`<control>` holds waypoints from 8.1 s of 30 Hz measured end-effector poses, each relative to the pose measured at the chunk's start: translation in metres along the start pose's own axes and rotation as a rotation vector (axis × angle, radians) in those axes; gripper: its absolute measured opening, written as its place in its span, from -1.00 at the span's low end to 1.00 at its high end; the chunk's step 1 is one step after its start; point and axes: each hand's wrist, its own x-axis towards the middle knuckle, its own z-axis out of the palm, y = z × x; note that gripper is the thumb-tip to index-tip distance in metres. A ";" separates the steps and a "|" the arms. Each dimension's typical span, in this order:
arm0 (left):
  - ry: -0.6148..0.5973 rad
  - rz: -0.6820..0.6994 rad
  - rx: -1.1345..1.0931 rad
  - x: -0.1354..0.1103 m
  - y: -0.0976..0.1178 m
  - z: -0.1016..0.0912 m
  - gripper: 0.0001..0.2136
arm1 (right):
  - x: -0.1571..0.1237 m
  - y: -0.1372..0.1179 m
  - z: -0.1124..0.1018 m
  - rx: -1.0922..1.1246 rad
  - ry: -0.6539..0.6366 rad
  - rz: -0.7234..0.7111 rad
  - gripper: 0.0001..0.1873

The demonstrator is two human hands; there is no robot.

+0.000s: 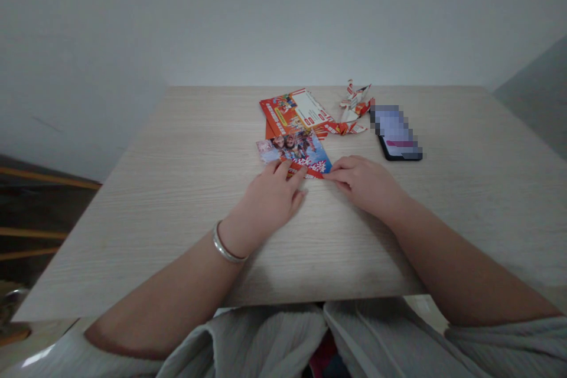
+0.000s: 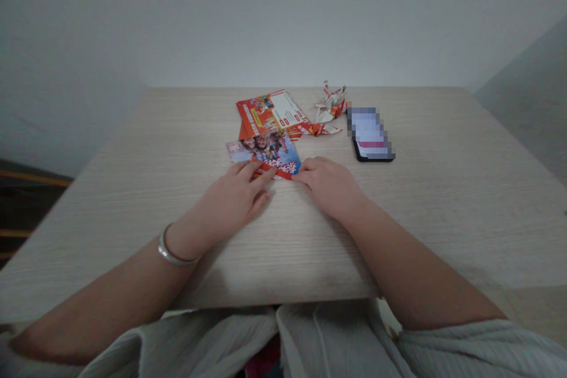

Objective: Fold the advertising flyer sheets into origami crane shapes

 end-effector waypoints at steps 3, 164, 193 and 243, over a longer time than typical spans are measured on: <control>0.002 0.003 0.014 -0.001 0.001 0.000 -0.54 | -0.002 -0.001 -0.004 -0.038 -0.022 0.033 -0.69; 0.064 0.150 -0.163 0.010 -0.017 0.005 -0.69 | 0.006 -0.008 0.000 -0.027 0.024 0.021 -0.76; 0.220 0.010 -0.116 0.008 -0.001 -0.004 -0.84 | 0.013 -0.023 0.011 0.345 0.296 0.041 -0.91; 0.312 0.100 -0.153 0.010 -0.018 -0.004 -0.89 | 0.009 -0.014 0.010 0.362 0.295 -0.024 -0.90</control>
